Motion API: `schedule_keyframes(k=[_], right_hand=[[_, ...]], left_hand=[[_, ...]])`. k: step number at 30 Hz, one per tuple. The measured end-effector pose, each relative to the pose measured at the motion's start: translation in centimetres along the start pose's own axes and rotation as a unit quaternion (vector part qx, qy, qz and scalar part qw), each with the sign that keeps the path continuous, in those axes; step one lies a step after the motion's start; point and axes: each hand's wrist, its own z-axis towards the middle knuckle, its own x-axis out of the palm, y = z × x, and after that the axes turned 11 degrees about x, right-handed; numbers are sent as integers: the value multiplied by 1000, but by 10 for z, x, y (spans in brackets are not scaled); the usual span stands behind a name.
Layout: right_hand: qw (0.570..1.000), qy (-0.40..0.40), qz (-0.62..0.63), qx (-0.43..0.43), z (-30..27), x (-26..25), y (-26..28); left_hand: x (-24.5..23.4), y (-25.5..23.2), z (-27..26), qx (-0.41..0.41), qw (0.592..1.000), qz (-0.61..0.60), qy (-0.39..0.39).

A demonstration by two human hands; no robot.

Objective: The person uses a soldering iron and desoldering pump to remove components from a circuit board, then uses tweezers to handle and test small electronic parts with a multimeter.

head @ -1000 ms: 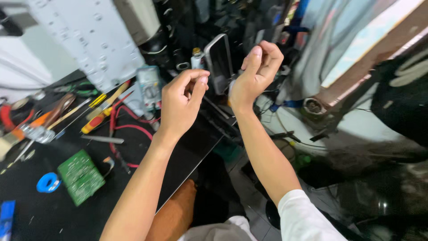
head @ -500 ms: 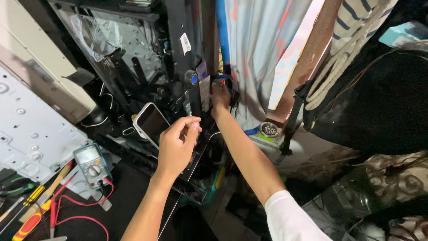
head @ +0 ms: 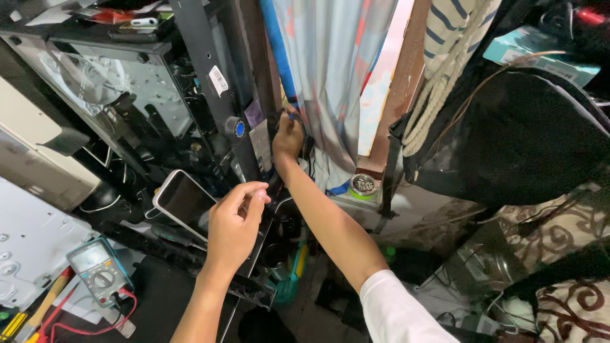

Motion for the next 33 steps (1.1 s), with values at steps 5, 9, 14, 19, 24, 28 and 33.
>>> schedule_keyframes(k=[5,9,14,19,24,28,33], right_hand=[[994,-77,69,30,-35,3,109],[986,-55,153,27,-71,1,205],[984,-39,165,-48,-124,2,285],[906,125,403,32,-185,21,319],[871,205,431,115,-251,49,322],[819,270,464,204,-305,77,304],[761,352,452,303,-364,105,269]], left_hand=[[-8,-14,-6,27,999,-6,-21],[-30,-35,-20,35,999,-3,-39],[-80,-63,-52,105,985,80,-112],[-145,-88,-93,74,977,83,-182],[-204,-99,-143,61,963,93,-244],[-245,-96,-189,48,940,145,-306],[-297,-84,-251,11,910,143,-389]])
